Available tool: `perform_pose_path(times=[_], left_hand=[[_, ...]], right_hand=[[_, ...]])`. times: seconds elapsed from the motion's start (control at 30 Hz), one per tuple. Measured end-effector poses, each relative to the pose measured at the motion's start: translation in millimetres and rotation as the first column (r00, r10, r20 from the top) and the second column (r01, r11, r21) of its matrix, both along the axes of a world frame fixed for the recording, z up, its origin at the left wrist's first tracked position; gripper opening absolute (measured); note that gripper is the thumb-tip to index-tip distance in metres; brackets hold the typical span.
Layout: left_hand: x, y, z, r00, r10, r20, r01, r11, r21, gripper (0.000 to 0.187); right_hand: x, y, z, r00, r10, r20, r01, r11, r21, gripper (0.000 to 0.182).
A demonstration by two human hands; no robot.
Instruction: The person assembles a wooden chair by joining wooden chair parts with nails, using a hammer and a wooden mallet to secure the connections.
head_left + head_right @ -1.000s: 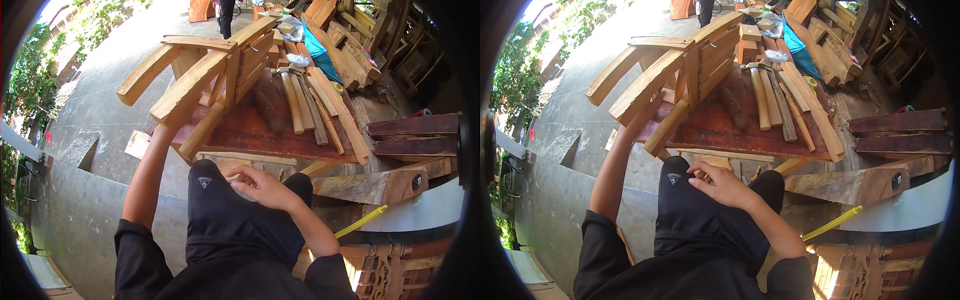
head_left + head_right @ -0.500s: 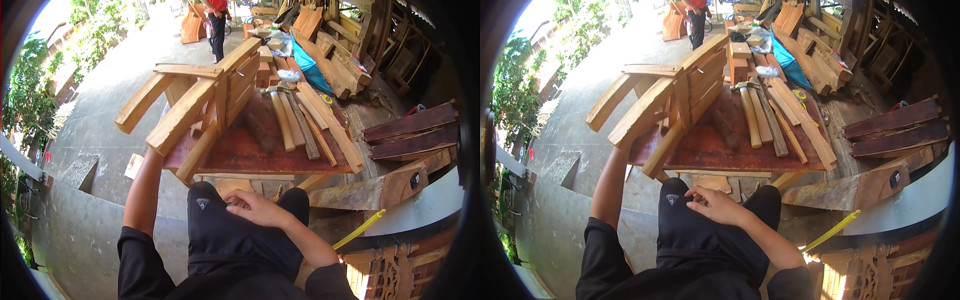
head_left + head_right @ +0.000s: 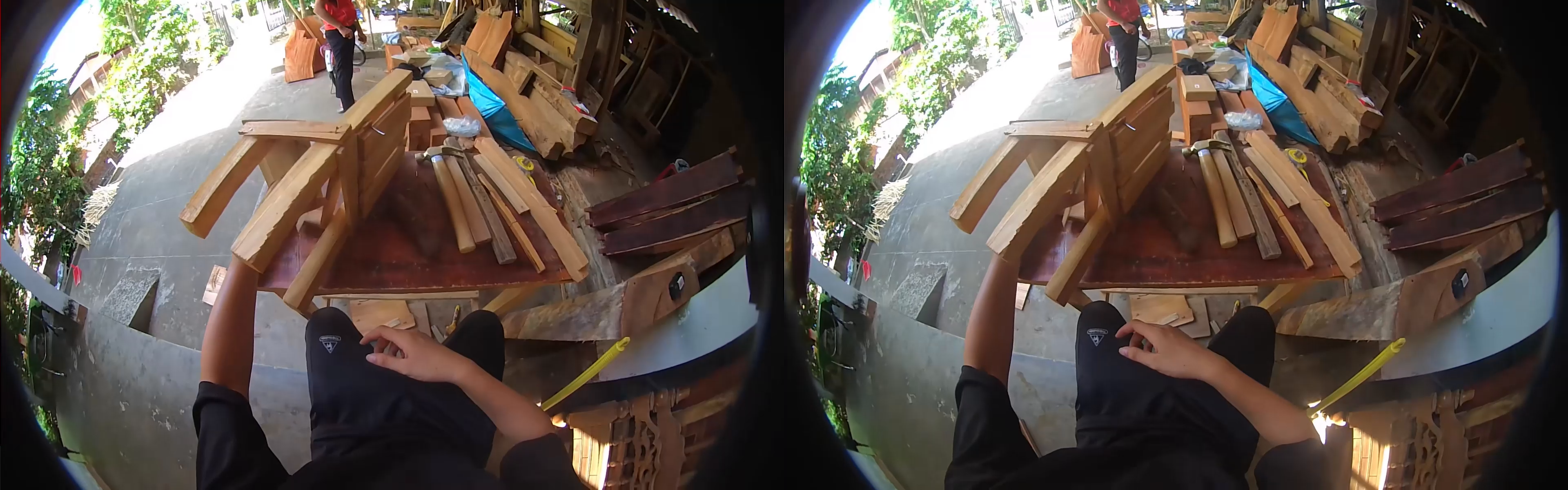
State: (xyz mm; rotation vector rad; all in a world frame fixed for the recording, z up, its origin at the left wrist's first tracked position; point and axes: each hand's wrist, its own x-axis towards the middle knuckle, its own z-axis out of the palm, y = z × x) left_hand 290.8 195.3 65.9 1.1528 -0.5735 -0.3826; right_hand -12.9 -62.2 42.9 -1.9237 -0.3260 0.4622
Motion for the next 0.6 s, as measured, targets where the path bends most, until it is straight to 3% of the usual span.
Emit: perform_pose_path(times=[0.4, 0.6], left_hand=[[9, 5, -5, 0.999, -0.025, -0.046, 0.024, 1.0, -0.014, 0.057], [12, 14, -13, 0.994, -0.028, -0.102, 0.02, 0.997, -0.073, 0.059]], right_hand=[[0, -6, -4, 1.0, 0.008, -0.008, -0.008, 1.0, 0.001, 0.046], [9, -13, 2, 0.988, -0.143, 0.064, 0.136, 0.986, 0.098, 0.038]])
